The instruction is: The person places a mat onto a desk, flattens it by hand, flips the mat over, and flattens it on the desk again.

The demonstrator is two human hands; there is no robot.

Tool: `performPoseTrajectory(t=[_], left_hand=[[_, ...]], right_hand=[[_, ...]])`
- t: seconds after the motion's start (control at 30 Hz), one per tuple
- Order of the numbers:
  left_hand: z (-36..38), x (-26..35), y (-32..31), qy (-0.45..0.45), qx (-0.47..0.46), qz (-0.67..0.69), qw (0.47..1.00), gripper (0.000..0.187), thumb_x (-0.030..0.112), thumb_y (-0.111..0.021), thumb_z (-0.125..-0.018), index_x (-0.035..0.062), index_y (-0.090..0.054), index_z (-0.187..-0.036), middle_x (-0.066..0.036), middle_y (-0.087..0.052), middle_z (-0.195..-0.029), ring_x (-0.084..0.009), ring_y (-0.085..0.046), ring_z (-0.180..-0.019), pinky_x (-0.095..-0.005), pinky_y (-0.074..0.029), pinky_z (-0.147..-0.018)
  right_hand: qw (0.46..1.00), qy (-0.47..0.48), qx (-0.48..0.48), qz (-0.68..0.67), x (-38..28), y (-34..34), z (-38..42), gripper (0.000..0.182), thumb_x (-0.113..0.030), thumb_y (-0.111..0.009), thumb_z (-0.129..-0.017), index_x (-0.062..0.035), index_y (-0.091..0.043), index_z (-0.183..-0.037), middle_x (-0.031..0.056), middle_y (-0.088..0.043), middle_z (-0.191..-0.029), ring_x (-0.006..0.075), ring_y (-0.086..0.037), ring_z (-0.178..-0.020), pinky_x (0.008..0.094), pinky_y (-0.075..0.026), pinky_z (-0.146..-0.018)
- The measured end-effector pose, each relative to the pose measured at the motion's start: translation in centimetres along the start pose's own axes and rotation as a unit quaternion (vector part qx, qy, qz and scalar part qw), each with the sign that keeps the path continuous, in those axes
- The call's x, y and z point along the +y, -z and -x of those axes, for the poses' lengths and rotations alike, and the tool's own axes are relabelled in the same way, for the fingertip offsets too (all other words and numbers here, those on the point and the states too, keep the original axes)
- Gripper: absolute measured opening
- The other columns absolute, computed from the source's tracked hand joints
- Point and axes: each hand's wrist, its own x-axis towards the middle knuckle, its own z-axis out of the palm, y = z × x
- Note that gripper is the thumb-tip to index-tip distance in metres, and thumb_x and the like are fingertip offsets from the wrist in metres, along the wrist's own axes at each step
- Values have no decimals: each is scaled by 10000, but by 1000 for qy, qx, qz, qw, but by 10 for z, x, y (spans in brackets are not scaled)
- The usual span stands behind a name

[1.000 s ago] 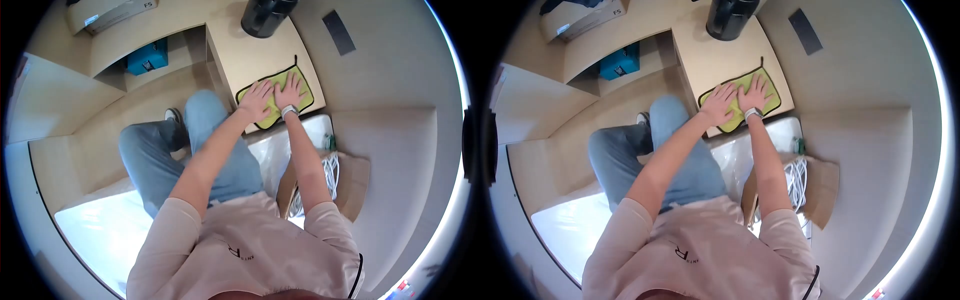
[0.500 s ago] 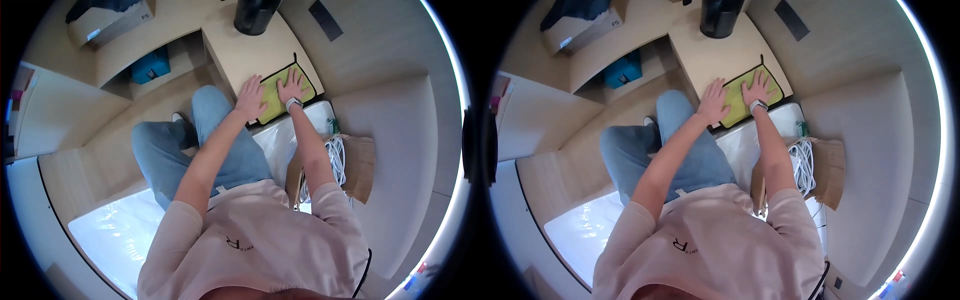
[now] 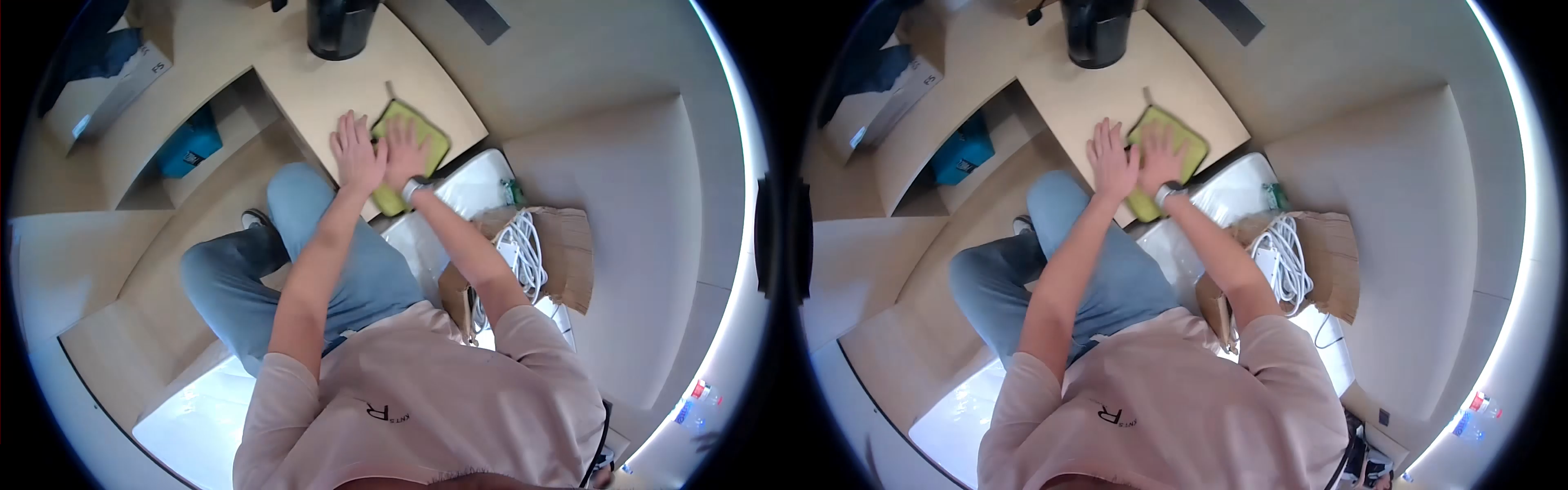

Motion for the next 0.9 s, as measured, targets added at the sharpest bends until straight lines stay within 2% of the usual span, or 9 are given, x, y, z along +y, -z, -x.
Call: performPoseTrajectory(t=[0.1,0.13,0.2,0.33,0.47,0.53,0.63,0.73,0.9], left_hand=[[5,-5,3,3,-10,23,1000,628,332,-585,-1003,31,-430,-1532,-222,-328,-1674,-391,-225,-1590,-601,-145,-1276],[6,-9,4,12,-8,25,1000,603,306,-601,-997,44,-443,-1517,-225,-336,-1667,-386,-228,-1590,-596,-148,-1277],[11,-16,12,24,3,42,999,602,297,-618,-987,43,-449,-1506,-231,-332,-1665,-391,-230,-1587,-593,-150,-1278],[16,-28,20,74,50,88,992,597,279,-662,-958,40,-467,-1469,-247,-328,-1650,-408,-235,-1578,-575,-160,-1282],[9,-19,19,79,46,91,992,605,291,-670,-949,44,-471,-1464,-259,-326,-1640,-414,-233,-1576,-612,-131,-1276],[8,-14,15,87,28,73,993,604,291,-673,-929,42,-478,-1444,-247,-314,-1646,-408,-229,-1574,-693,-103,-1248],[2,-8,7,95,0,37,995,557,311,-650,-945,59,-505,-1421,-231,-330,-1645,-394,-236,-1574,-736,-82,-1227],[6,-11,3,84,22,24,996,520,342,-638,-959,67,-541,-1390,-226,-381,-1615,-387,-266,-1564,-714,-98,-1240],[21,-26,19,57,3,77,995,493,355,-661,-949,60,-598,-1339,-238,-446,-1557,-395,-329,-1528,-673,-133,-1258]], right_hand=[[997,78,-28,1,-15,19,17,785,-484,-496,-1005,-134,-295,-1679,110,-245,-1762,380,-160,-1633,770,-72,-1226],[996,81,-38,-16,-2,25,6,771,-515,-475,-1023,-172,-285,-1687,112,-265,-1755,361,-201,-1626,724,-108,-1250],[1000,5,14,-5,41,20,-26,803,-534,-507,-990,-154,-318,-1672,115,-302,-1741,332,-207,-1628,679,-74,-1278],[987,-138,79,-33,139,19,-83,816,-532,-511,-985,-102,-337,-1656,121,-335,-1723,331,-260,-1605,637,-145,-1286],[985,-143,95,30,111,1,-68,799,-502,-492,-996,-83,-328,-1657,137,-312,-1730,365,-217,-1614,681,-184,-1257],[991,-107,61,48,68,-1,-41,808,-498,-501,-993,-84,-316,-1662,142,-291,-1737,385,-195,-1619,697,-156,-1255],[999,-14,18,28,-9,4,14,852,-487,-563,-959,-85,-309,-1666,153,-261,-1747,403,-169,-1624,694,-105,-1264],[1000,21,-10,8,-48,15,42,871,-473,-596,-940,-97,-305,-1671,145,-256,-1751,401,-168,-1625,695,-92,-1266],[997,72,15,-21,-11,5,2,851,-497,-588,-950,-168,-304,-1681,80,-259,-1762,353,-215,-1623,701,-104,-1265]])
